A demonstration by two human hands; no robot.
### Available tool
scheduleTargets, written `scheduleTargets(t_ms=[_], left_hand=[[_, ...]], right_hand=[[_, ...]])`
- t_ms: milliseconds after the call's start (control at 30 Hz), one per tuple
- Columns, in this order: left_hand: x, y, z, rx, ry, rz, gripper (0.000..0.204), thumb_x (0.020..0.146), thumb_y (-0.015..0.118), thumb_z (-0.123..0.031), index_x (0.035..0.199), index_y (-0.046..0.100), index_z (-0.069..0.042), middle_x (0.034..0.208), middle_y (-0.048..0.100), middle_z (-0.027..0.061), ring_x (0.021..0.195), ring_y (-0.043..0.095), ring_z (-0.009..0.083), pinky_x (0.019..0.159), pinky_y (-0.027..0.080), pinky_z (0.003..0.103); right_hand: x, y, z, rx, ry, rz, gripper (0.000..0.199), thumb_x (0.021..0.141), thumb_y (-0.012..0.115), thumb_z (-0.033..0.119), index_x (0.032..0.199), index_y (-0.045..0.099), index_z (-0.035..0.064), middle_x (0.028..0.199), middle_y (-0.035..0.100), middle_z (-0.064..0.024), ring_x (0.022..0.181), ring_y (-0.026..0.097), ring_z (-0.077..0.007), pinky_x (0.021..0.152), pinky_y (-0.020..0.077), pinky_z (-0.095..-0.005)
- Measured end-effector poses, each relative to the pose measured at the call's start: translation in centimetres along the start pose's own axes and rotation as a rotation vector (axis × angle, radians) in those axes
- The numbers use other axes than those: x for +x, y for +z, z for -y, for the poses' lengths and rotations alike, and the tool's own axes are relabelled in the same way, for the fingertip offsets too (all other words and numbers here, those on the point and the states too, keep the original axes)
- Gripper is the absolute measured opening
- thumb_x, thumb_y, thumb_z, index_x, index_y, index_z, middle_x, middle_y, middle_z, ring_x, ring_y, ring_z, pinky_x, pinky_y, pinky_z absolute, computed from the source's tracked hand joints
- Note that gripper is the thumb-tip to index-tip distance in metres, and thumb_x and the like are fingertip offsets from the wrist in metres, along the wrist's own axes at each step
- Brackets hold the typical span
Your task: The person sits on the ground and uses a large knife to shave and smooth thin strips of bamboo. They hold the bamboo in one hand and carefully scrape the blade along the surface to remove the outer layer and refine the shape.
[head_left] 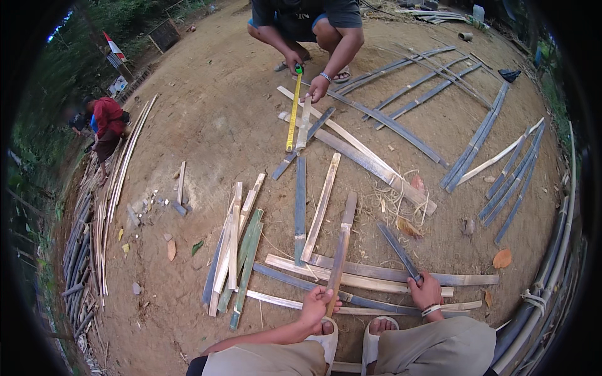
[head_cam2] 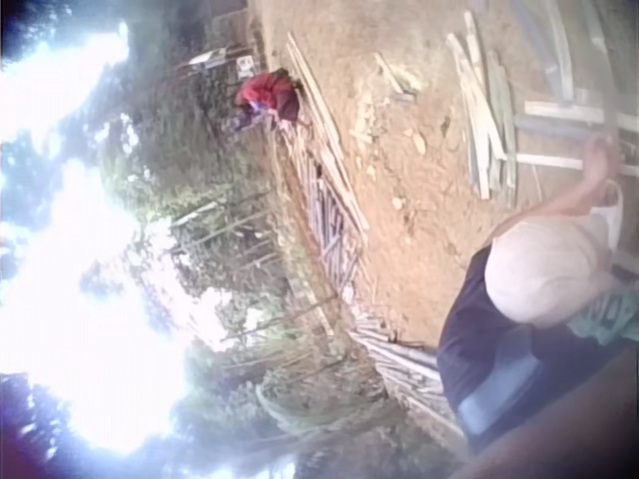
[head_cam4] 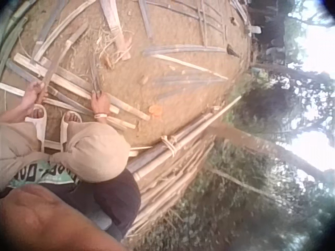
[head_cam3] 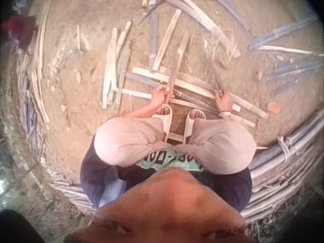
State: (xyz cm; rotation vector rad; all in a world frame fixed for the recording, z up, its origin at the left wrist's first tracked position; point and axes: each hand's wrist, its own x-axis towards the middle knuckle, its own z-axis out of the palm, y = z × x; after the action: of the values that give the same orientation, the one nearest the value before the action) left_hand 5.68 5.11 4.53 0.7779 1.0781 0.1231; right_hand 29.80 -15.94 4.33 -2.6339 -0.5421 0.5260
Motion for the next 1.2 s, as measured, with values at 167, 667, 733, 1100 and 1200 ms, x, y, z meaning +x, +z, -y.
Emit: scheduleTargets(t_ms=[167, 667, 733, 1100, 1200], left_hand=[[-1.0, 0.8, 0.5, -0.016, 0.089, -0.085, 0.025, 0.104, 0.050, -0.028, 0.099, 0.056, -0.004, 0.082, 0.064, 0.0090, 0.066, 0.062, 0.0155, 0.058, 0.052, 0.029], [0.5, -0.1, -0.5, -0.029, 0.110, -0.184, 0.022, 0.102, 0.053, -0.025, 0.097, 0.059, -0.005, 0.074, 0.063, 0.0074, 0.063, 0.060, 0.0153, 0.061, 0.050, 0.031], [0.7, -0.4, -0.1, -0.044, 0.095, -0.185, 0.021, 0.101, 0.054, -0.024, 0.096, 0.060, -0.004, 0.076, 0.064, 0.0076, 0.066, 0.061, 0.0145, 0.064, 0.051, 0.030], [3.9, -0.3, -0.9, 0.013, 0.172, -0.185, 0.021, 0.102, 0.053, -0.023, 0.096, 0.061, -0.004, 0.081, 0.064, 0.0058, 0.075, 0.058, 0.0137, 0.074, 0.046, 0.030], [4.8, -0.4, -0.4, 0.050, 0.168, -0.195, 0.020, 0.101, 0.055, -0.022, 0.097, 0.060, -0.004, 0.082, 0.063, 0.0056, 0.075, 0.057, 0.0136, 0.074, 0.046, 0.030]], right_hand=[[0.6, 0.0, -0.2, -0.063, 0.012, 0.052, 0.040, 0.081, 0.071, 0.041, 0.090, 0.063, 0.0029, 0.080, 0.067, -0.0211, 0.081, 0.065, -0.0427, 0.073, 0.0499, -0.0518], [1.3, 0.1, -0.4, -0.085, -0.044, 0.082, 0.039, 0.080, 0.072, 0.039, 0.092, 0.064, 0.0032, 0.079, 0.067, -0.0201, 0.080, 0.066, -0.0415, 0.072, 0.0515, -0.0505], [1.2, -0.2, 0.0, -0.083, -0.033, 0.095, 0.039, 0.080, 0.072, 0.039, 0.094, 0.064, 0.0031, 0.080, 0.068, -0.0200, 0.081, 0.066, -0.0413, 0.072, 0.0514, -0.0503], [1.3, 0.1, 0.0, -0.142, -0.032, 0.101, 0.039, 0.080, 0.072, 0.039, 0.097, 0.065, 0.0041, 0.084, 0.069, -0.0192, 0.084, 0.067, -0.0397, 0.075, 0.0522, -0.0498], [1.3, -0.1, 0.2, -0.174, -0.022, 0.109, 0.039, 0.080, 0.072, 0.039, 0.096, 0.064, 0.0039, 0.083, 0.069, -0.0192, 0.083, 0.067, -0.0395, 0.075, 0.0522, -0.0499]])
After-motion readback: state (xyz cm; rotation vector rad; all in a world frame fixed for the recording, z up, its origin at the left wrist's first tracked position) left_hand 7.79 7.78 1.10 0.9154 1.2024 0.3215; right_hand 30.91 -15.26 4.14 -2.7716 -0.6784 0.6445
